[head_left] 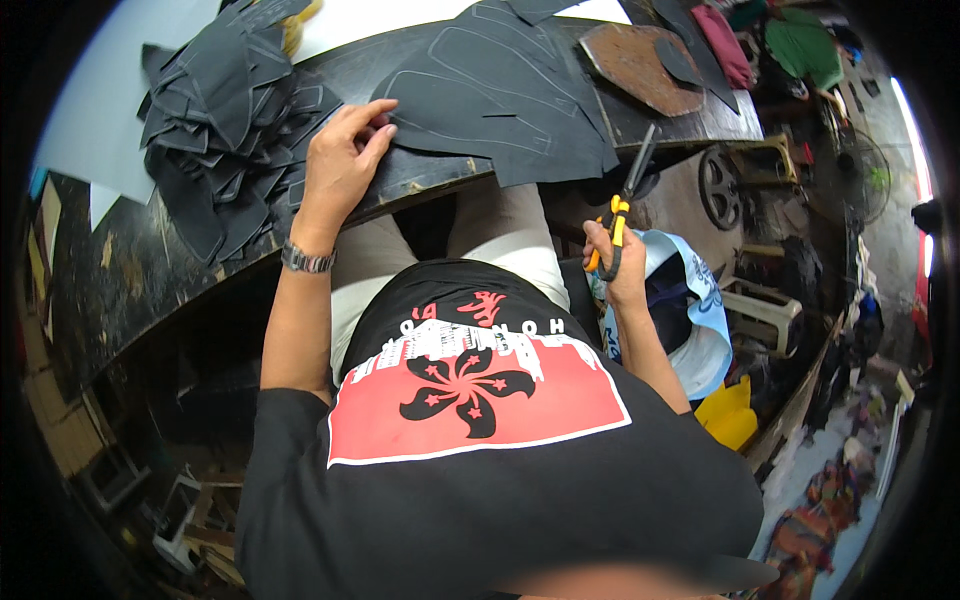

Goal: The person uses shears to cut black leather pieces along marked outlines on a workbench. They repeatedly reposition the material and trim edges to match the pattern, stacking finished pieces aside as they work.

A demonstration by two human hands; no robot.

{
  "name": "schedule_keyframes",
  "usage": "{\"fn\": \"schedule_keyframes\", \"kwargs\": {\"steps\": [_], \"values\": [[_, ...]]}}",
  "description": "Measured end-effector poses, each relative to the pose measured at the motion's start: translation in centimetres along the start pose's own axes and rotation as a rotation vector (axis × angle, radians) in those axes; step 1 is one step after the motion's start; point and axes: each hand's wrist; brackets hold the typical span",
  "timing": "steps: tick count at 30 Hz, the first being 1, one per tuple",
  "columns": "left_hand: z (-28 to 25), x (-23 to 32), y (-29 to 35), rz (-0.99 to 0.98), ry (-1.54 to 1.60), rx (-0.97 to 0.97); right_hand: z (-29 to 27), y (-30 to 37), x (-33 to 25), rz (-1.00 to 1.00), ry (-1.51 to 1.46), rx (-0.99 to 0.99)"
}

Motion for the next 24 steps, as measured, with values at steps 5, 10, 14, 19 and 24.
{"fn": "schedule_keyframes", "kwargs": {"steps": [5, 10, 14, 19, 24], "values": [[0.0, 0.4, 0.4, 0.04, -0.042, -0.015, 0.8, -1.3, -1.9, -0.079, 0.135, -0.106], [-0.4, 0.7, 0.6, 0.034, 0.036, -0.039, 1.0, -1.2, -1.2, -0.082, 0.437, -0.337], [-0.5, 0.4, 0.7, 0.005, 0.075, -0.06, -0.4, 1.6, 1.2, 0.178, 0.641, -0.469], [-0.5, 0.1, 0.6, 0.013, 0.096, -0.062, -2.5, 4.8, 2.6, 0.281, 0.772, -0.486], [-0.3, -0.1, 0.6, 0.065, 0.113, -0.023, -0.4, 5.6, 1.6, 0.127, 0.811, -0.36]]}}
Point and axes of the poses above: each hand's wrist, its own y-axis away from the middle knuckle, its own z-axis out of the palm, x = y × z, and after that the axes turned 12 degrees about -x, right-handed
